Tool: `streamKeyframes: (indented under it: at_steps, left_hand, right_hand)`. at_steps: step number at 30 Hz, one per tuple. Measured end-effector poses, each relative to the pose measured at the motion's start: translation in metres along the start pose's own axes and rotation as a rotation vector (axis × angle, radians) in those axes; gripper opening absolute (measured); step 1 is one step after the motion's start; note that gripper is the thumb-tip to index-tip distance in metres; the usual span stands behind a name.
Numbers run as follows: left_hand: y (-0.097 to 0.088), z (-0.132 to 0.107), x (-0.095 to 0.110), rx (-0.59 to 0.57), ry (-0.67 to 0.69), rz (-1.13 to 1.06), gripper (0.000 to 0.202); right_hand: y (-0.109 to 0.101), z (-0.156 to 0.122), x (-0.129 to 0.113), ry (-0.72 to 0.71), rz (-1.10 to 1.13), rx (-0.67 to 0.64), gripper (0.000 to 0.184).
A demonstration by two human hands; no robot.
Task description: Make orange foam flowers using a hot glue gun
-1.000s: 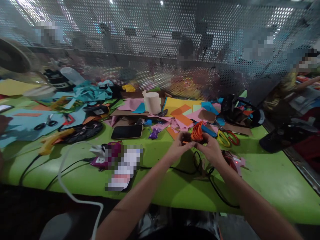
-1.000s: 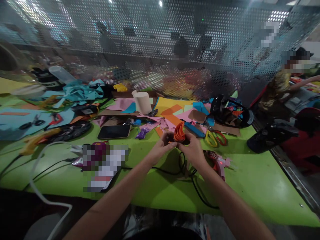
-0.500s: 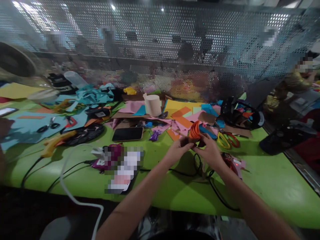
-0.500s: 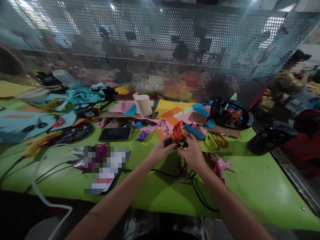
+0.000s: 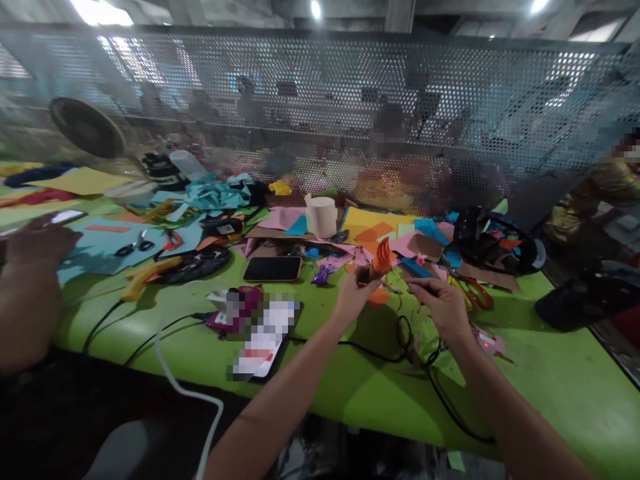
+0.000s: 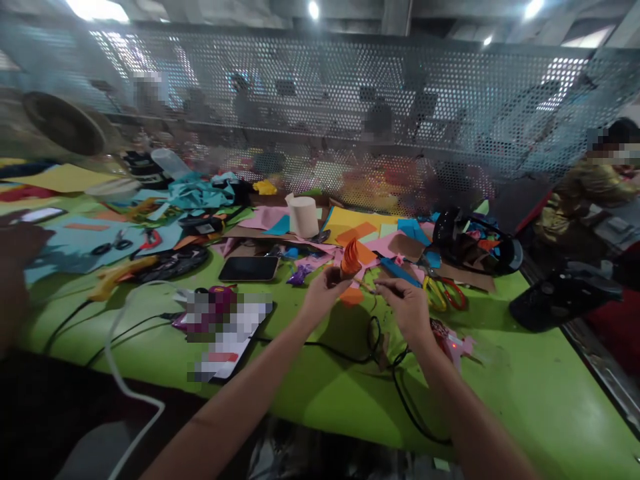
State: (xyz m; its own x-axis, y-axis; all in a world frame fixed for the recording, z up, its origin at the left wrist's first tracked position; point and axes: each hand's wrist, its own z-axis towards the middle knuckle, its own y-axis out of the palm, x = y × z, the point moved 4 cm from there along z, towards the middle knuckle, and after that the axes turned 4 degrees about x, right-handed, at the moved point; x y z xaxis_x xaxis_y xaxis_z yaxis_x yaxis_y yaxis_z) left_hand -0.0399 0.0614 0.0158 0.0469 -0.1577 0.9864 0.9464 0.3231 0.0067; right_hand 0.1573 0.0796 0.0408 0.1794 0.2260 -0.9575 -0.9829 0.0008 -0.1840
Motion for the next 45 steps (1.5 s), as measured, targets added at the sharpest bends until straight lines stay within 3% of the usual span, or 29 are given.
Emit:
streamKeyframes:
  at_steps: [9, 18, 22, 27, 31, 34, 39, 45]
  left_hand:
    - [-0.008, 0.004, -0.009, 0.003, -0.075, -0.021, 0.037]
    - [-0.009, 0.001, -0.017, 0.019, -0.072, 0.148, 0.045]
    - [-0.009, -0.016, -0.010, -0.002, -0.031, 0.378, 0.047]
    - [-0.016, -0.042, -0.004, -0.062, -0.056, 0.830, 0.037]
    - [-0.020, -0.048, 0.004, -0.055, 0.101, 1.054, 0.031]
    - [-0.015, -0.049, 0.022, -0.005, 0.239, 0.947, 0.029]
    - [0.016, -0.047, 0.053, -0.152, 0.355, 0.532, 0.034]
    - [0.044, -0.042, 0.053, -0.139, 0.399, 0.287, 0.022]
  right_hand:
    - [-0.009, -0.003, -0.009, -0.023, -0.008, 0.030, 0.020]
    - [-0.017, 0.001, -0.011, -0.030, 0.036, 0.036, 0.020]
    - [-0.014, 0.006, -0.002, 0.025, 0.177, -0.042, 0.021]
    - [-0.007, 0.007, -0.002, 0.097, 0.320, -0.180, 0.027]
    - [-0.002, 0.003, -0.005, 0.141, 0.349, -0.242, 0.032]
    - [0.000, 0.000, -0.007, 0.166, 0.328, -0.263, 0.034]
    - [0.007, -0.004, -0.005, 0.221, 0.353, -0.303, 0.039]
    - [0.008, -0.008, 0.001, 0.233, 0.428, -0.311, 0.037]
